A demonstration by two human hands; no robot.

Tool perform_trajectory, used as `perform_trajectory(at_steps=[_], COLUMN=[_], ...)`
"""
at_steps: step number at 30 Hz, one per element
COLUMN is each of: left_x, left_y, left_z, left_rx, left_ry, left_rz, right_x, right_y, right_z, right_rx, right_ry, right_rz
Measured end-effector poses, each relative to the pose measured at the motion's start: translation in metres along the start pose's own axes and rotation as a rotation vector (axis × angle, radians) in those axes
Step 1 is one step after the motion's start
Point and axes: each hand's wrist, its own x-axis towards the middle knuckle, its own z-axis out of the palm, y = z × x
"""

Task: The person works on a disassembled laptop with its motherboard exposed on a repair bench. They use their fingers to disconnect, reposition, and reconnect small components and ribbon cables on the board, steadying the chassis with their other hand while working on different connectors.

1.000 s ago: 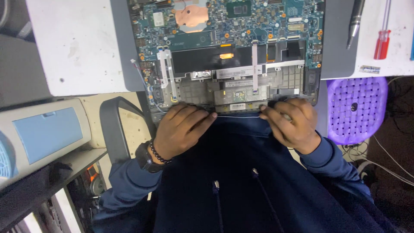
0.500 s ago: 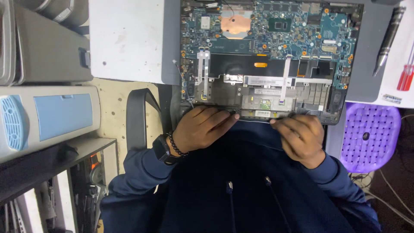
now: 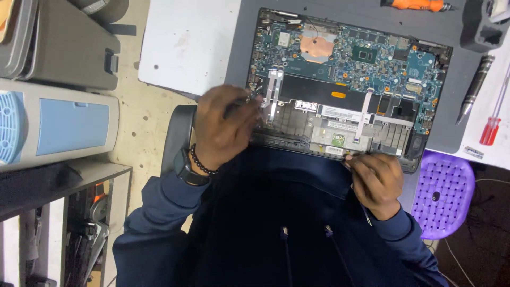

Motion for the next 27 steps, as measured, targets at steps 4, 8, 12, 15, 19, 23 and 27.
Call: perform_trajectory(at_steps=[4,8,12,15,19,23,27], left_x=[0.012,0.012,0.013,0.023,0.026,0.020,0.016], left_y=[0.006,0.003,-0.001,-0.002,-0.007,-0.014,-0.016], left_z=[-0.013,-0.012,-0.023,-0.021,-0.009,0.001,0.001], left_rx=[-0.049,-0.127,-0.183,-0.132,-0.162,-0.207,-0.332], left_ry=[-0.048,-0.074,-0.230,-0.230,-0.241,-0.226,-0.223], left_rz=[-0.146,-0.278,-0.524,-0.527,-0.515,-0.538,-0.541], right_x=[0.011,0.017,0.071,0.102,0.147,0.190,0.212], right_y=[-0.005,0.001,-0.010,-0.016,-0.025,-0.036,-0.034], right_z=[-0.004,-0.006,-0.015,-0.010,0.001,0.018,0.042], right_rx=[-0.005,-0.016,-0.131,-0.132,-0.152,-0.173,-0.192], right_ry=[-0.037,-0.020,-0.206,-0.286,-0.312,-0.377,-0.449], right_rz=[-0.006,-0.022,-0.142,-0.131,-0.217,-0.242,-0.137])
